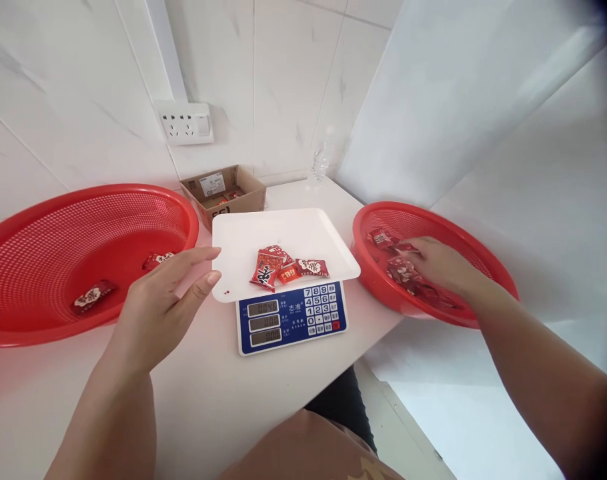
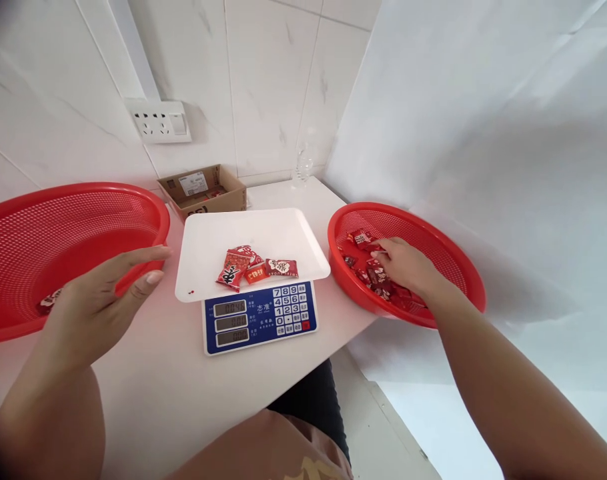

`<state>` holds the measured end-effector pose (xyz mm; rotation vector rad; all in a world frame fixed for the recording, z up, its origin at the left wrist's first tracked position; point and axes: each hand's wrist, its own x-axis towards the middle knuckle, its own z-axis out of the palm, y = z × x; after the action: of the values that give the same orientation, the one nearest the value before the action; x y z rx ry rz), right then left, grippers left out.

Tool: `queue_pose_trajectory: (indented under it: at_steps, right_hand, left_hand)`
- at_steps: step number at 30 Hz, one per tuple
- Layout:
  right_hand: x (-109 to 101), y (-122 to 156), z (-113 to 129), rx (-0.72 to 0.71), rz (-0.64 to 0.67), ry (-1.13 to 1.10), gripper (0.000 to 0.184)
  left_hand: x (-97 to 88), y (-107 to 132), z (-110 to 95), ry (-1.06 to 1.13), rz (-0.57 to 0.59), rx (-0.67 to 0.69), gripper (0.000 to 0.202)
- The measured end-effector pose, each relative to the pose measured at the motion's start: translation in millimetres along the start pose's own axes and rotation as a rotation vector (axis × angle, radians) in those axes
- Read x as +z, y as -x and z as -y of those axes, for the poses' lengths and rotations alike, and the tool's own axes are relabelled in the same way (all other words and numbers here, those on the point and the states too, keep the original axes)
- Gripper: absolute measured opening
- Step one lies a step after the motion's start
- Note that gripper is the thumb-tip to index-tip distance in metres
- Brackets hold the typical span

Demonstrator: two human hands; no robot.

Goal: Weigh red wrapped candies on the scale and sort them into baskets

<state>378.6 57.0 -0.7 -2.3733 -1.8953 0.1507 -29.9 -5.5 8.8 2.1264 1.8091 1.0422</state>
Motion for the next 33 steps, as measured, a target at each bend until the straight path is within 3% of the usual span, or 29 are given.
queue_pose_trajectory:
  at_steps: [3,6,11,15,18,28,33]
  right_hand:
    - [-9,12,29,-0.082,-0.072,-0.228,0.041]
    - [-7,22,67,-0.285,0.000,-0.394,0.042]
    - [25,11,114,-0.726,0.170,-0.451,0.042]
    - [44,-2,131,-0.903,0.173,-0.449,0.050]
    - [46,-3,134,-0.869,0.166,-0.408,0.060]
    - [53,-13,137,-0.615,0.115,-0.376,0.037]
    - [47,-19,144,-0.427,0.185,-0.561,0.034]
  left_hand:
    - [1.6,1,0,-0.001,0.006,0.006,0.042]
    - [2.5,1,0,0.012,0.018,0.010,0.041]
    - [2.3,4,0,0.025,0.027,0.038,0.040]
    - [0.2,5,0,0.035,0.030,0.042,0.040]
    - [-0.5,4,-1,0.038,0.032,0.044,0.039]
    - [4.4,5,3,-0.007,0.063,0.041,0.040]
    - [3.2,4,3,-0.008,0.077,0.035,0.040]
